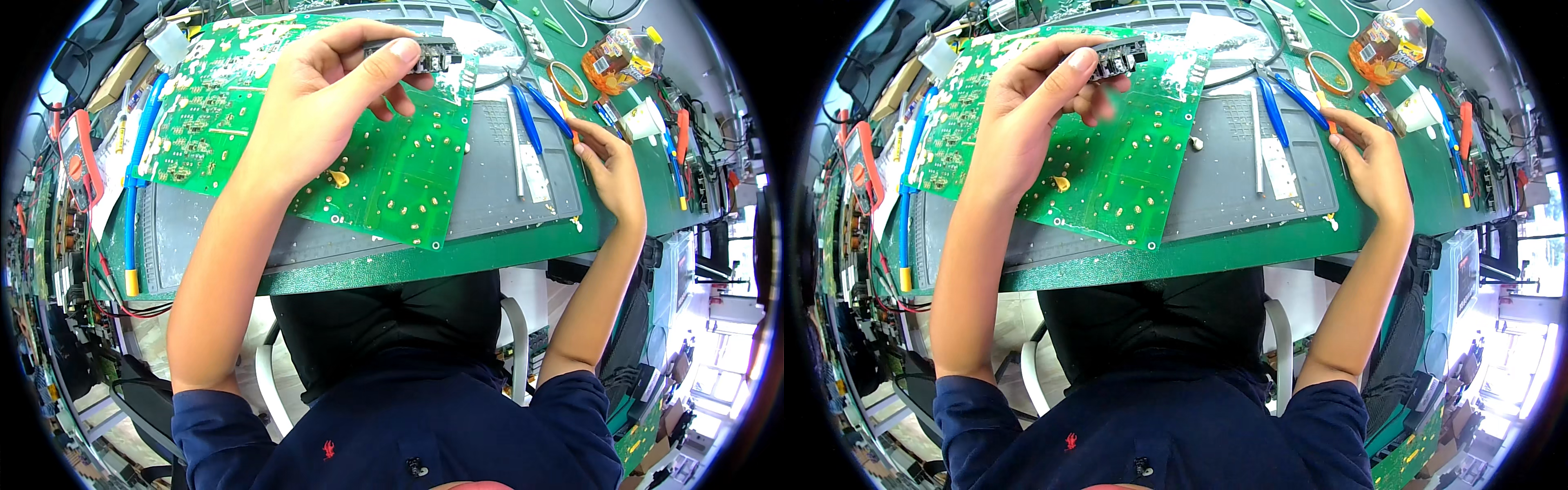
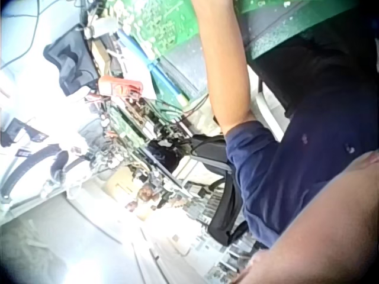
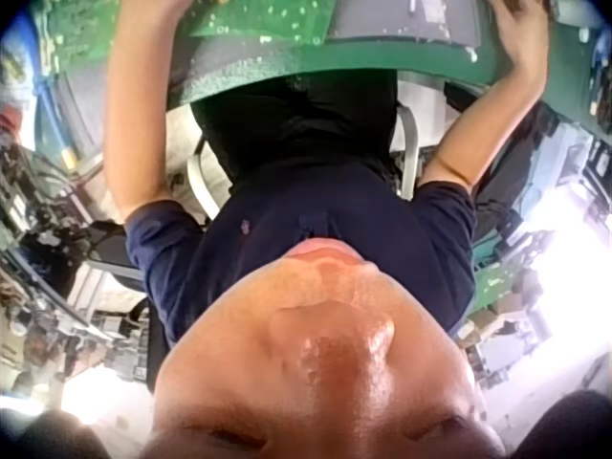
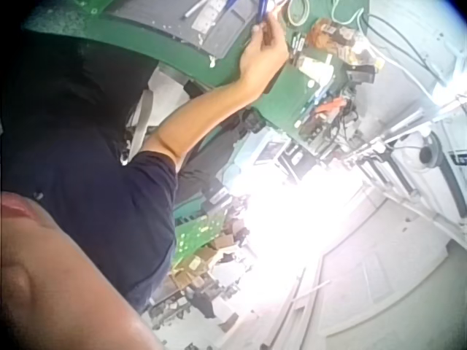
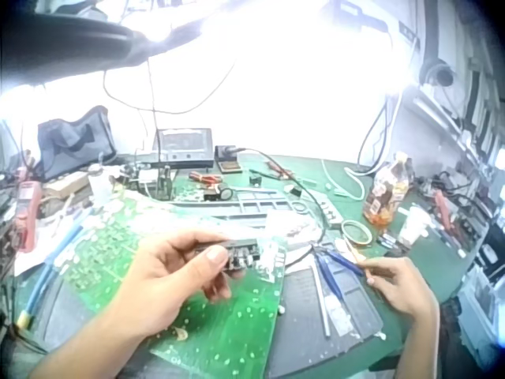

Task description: The person uses a screwdriver and wire cutters to manipulate and disassemble small electronic components on a workbench.

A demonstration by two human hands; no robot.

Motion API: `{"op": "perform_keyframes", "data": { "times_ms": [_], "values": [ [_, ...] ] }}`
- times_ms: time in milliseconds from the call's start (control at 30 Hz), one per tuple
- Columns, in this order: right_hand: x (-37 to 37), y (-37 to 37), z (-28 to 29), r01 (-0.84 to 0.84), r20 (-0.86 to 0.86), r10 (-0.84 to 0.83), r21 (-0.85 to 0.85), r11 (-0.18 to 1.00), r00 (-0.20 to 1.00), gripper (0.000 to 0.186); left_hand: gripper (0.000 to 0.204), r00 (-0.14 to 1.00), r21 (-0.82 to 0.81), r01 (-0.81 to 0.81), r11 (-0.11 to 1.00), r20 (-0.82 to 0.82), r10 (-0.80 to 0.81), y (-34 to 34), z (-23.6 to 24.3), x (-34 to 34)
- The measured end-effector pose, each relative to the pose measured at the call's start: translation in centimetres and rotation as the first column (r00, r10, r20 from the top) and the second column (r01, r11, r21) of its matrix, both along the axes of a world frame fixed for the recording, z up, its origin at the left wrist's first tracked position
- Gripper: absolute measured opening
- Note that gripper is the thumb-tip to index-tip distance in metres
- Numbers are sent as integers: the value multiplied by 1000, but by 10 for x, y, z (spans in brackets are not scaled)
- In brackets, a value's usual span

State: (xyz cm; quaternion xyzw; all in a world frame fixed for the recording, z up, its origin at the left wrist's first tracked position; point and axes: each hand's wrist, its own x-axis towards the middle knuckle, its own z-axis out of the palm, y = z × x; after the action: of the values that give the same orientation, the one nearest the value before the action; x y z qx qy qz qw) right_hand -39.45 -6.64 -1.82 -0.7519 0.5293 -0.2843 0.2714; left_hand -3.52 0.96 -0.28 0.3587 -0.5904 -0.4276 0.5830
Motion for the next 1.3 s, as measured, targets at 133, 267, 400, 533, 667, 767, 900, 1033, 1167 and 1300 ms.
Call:
{"op": "perform_keyframes", "data": {
  "times_ms": [133, 267, 400, 533, 667, 767, 900, 1033, 1167, 1300],
  "values": [
    [9, 0, 2, 14, -149, -32, -125, 992, 988, 42, 31, 1000, 23, 6, 1000, 25, -6, 0, 1, -1],
    [42, 9, -7, -45, -324, -66, -324, 945, 944, 65, 31, 999, 75, 5, 997, -42, -2, -3, -6, 6],
    [52, 11, -2, -27, -350, -87, -308, 951, 933, 61, 31, 995, 71, 45, 996, -95, -39, -4, -7, 10],
    [55, 11, -6, 6, -285, -122, -374, 927, 951, 51, 30, 995, 62, 47, 997, -92, -41, -3, -5, 8],
    [47, 7, -11, 172, -47, -205, -379, 909, 978, 43, 28, 981, 212, 78, 974, -190, -37, 3, 6, 5],
    [39, 3, -22, 155, 42, -151, -387, 909, 988, 36, 29, 997, 70, 43, 997, -62, -39, -4, -7, 9],
    [37, 7, -22, 149, 76, -130, -356, 923, 989, 35, 31, 997, 107, 28, 994, -75, -20, -4, -4, 9],
    [42, 13, -17, 52, 32, -44, -345, 937, 999, 37, 29, 986, 223, 17, 975, -165, 20, 0, 3, 9],
    [47, 17, -17, -34, -41, 20, -390, 920, 999, 37, 27, 985, 240, -31, 970, -157, 70, -3, 2, 8],
    [40, 14, -22, -43, -50, 26, -384, 922, 998, 36, 24, 985, 196, -68, 978, -142, 97, -3, 4, 7]
  ]
}}
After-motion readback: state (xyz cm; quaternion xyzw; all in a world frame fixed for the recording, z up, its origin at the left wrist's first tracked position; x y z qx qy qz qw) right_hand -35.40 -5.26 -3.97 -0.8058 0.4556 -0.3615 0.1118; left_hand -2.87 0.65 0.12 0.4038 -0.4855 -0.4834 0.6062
